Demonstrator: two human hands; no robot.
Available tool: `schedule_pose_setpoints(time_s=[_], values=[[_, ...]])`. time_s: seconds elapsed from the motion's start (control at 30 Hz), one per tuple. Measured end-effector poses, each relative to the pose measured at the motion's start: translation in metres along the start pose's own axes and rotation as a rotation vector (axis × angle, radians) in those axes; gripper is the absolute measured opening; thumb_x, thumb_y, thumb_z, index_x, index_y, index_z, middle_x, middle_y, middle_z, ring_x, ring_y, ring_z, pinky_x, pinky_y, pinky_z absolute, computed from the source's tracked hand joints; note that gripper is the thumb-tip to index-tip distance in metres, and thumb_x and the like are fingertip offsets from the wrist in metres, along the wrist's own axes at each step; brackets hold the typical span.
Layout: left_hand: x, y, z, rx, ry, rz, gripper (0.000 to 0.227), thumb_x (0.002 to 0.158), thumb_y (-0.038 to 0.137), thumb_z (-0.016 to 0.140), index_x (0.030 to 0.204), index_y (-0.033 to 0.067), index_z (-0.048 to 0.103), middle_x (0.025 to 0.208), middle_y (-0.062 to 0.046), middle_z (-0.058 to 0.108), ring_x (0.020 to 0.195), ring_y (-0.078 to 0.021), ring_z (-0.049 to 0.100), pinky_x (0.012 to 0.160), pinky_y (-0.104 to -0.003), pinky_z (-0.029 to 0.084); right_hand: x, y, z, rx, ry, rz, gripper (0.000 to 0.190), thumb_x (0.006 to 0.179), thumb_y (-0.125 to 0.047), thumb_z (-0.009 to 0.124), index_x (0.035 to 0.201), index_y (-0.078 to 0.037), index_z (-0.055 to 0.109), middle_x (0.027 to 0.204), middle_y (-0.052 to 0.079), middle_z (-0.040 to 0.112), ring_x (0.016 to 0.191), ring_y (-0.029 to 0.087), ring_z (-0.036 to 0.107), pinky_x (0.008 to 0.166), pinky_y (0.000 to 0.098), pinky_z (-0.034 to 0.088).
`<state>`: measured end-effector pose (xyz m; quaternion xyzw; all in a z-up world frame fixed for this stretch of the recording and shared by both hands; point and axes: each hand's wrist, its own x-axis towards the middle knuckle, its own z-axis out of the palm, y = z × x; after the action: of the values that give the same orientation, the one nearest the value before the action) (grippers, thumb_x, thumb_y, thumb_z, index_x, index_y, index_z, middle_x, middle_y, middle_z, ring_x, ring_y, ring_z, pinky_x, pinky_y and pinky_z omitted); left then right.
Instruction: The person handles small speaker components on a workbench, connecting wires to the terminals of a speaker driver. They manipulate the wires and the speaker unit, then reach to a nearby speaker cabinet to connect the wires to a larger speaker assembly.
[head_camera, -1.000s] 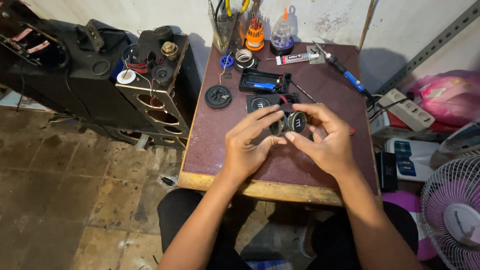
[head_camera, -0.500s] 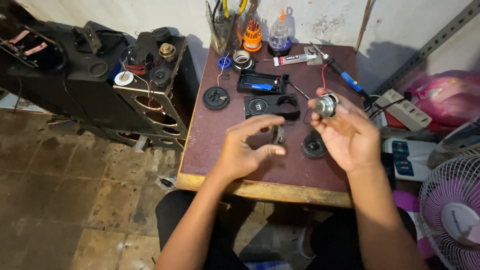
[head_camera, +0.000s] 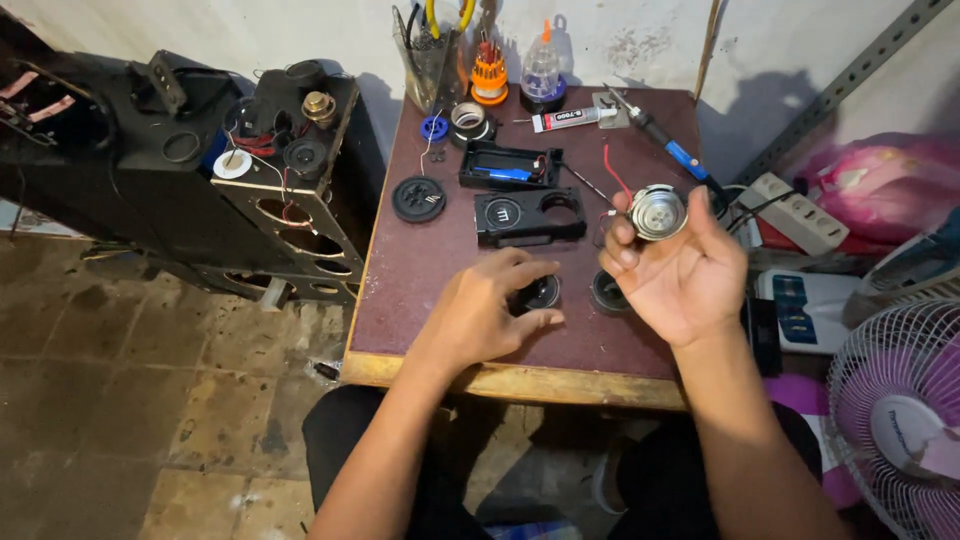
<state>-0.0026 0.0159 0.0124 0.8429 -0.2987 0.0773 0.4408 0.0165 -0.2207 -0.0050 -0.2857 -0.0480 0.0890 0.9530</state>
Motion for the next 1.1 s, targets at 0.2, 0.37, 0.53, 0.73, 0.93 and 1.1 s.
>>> schedule_pose_setpoints(time_s=[0.2, 0.37, 0.53, 0.73, 0.93, 1.1], values=[[-0.001, -0.011, 0.005, 0.179, -0.081, -0.026, 0.05, 0.068, 0.028, 0.091, 0.114, 0.0128, 0.077, 0.102, -0.013, 0.074, 0.097, -0.0364, 0.07, 0.086, -0.045, 0.055, -0.001, 0.003, 0.005, -0.013, -0.013, 0.013, 0.068, 0.103, -0.054, 0.047, 0.124, 0.008, 0.065, 0.089, 0.019, 0.058, 0.074, 0.024, 0.051, 0.073, 0.0371, 0.043], [-0.001, -0.019, 0.008, 0.202, -0.116, -0.041, 0.051, 0.07, 0.031, 0.089, 0.117, 0.0168, 0.077, 0.106, -0.009, 0.074, 0.1, -0.0333, 0.069, 0.088, -0.043, 0.055, 0.0, 0.007, 0.005, 0.023, -0.002, 0.03, 0.067, 0.102, -0.054, 0.049, 0.119, 0.008, 0.068, 0.085, 0.02, 0.06, 0.07, 0.026, 0.053, 0.072, 0.0383, 0.043], [0.0, -0.014, 0.005, 0.189, -0.133, -0.034, 0.052, 0.071, 0.031, 0.089, 0.118, 0.0147, 0.076, 0.109, -0.011, 0.074, 0.102, -0.0356, 0.069, 0.089, -0.045, 0.054, 0.001, 0.007, 0.004, 0.023, -0.012, 0.04, 0.068, 0.102, -0.053, 0.049, 0.121, 0.01, 0.066, 0.085, 0.02, 0.059, 0.07, 0.026, 0.053, 0.071, 0.0386, 0.043], [-0.003, -0.01, -0.002, 0.149, -0.01, -0.004, 0.057, 0.068, 0.045, 0.09, 0.114, 0.0127, 0.076, 0.106, -0.012, 0.075, 0.1, -0.0356, 0.071, 0.088, -0.046, 0.056, 0.002, 0.009, 0.0, 0.0, -0.02, 0.048, 0.066, 0.103, -0.052, 0.047, 0.119, 0.007, 0.069, 0.085, 0.02, 0.058, 0.07, 0.027, 0.053, 0.072, 0.0393, 0.043], [-0.005, -0.036, -0.016, -0.002, 0.464, -0.076, 0.017, 0.082, 0.03, 0.086, 0.094, 0.0196, 0.081, 0.081, -0.001, 0.077, 0.078, -0.0244, 0.075, 0.073, -0.032, 0.058, 0.0, 0.018, -0.002, -0.157, -0.014, -0.009, 0.05, 0.097, -0.04, 0.058, 0.117, 0.004, 0.071, 0.095, 0.023, 0.067, 0.081, 0.031, 0.06, 0.076, 0.0402, 0.044], [-0.006, -0.046, -0.051, -0.197, 0.967, -0.229, 0.03, 0.104, 0.024, 0.06, 0.084, 0.0119, 0.079, 0.071, -0.008, 0.075, 0.053, -0.0154, 0.057, 0.059, -0.03, 0.049, -0.006, 0.043, 0.035, -0.6, -0.037, -0.083, 0.048, 0.083, -0.007, 0.07, 0.125, 0.016, 0.064, 0.103, 0.028, 0.069, 0.079, 0.031, 0.063, 0.074, 0.0393, 0.051]])
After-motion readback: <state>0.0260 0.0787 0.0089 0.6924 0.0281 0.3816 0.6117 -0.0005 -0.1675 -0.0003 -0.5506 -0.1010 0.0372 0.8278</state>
